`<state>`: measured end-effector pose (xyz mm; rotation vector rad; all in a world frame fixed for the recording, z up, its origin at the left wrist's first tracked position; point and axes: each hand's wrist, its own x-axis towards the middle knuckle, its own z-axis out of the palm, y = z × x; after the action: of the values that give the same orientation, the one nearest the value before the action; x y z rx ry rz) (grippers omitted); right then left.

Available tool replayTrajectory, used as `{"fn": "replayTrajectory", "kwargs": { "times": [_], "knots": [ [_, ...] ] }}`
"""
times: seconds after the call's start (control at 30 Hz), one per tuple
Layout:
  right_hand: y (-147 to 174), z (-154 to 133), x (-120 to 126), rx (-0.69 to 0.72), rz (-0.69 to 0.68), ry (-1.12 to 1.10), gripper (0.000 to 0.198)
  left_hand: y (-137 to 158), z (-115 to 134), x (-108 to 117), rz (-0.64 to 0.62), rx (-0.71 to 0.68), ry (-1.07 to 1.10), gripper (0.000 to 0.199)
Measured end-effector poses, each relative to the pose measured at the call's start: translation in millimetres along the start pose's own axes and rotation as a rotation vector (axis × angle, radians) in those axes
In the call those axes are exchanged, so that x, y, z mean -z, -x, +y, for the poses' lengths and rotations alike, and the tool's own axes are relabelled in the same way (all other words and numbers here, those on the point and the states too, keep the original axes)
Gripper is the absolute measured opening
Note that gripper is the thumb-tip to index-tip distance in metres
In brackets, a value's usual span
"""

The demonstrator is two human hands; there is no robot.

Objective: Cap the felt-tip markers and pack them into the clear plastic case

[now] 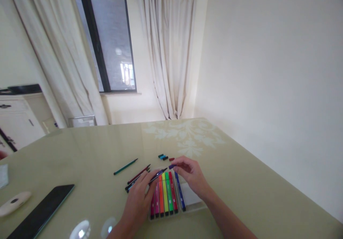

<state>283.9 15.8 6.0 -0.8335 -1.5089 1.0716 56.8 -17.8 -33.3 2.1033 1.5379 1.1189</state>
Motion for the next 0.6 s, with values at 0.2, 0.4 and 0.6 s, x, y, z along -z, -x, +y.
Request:
{"fn": "replayTrajectory", "kwargs": {
  "times": [0.2, 0.4, 0.6],
  "knots": [
    [-0.2, 1.1, 1.2, 0.006, 0.013, 0.015, 0.024, 1.0, -3.1, -2.1, 0.014, 0.029, 0.014, 0.038],
    [0.4, 3.1, 1.5, -0.014, 0.026, 0.016, 0.026, 2.1, 1.8, -2.5, 0.038, 0.033, 0.061, 0.036],
    [0.4, 4.4, 1.7, -0.016, 0.032, -0.006, 0.024, 2.9, 1.6, -4.2, 0.078, 0.032, 0.057, 0.033]
  ]
}}
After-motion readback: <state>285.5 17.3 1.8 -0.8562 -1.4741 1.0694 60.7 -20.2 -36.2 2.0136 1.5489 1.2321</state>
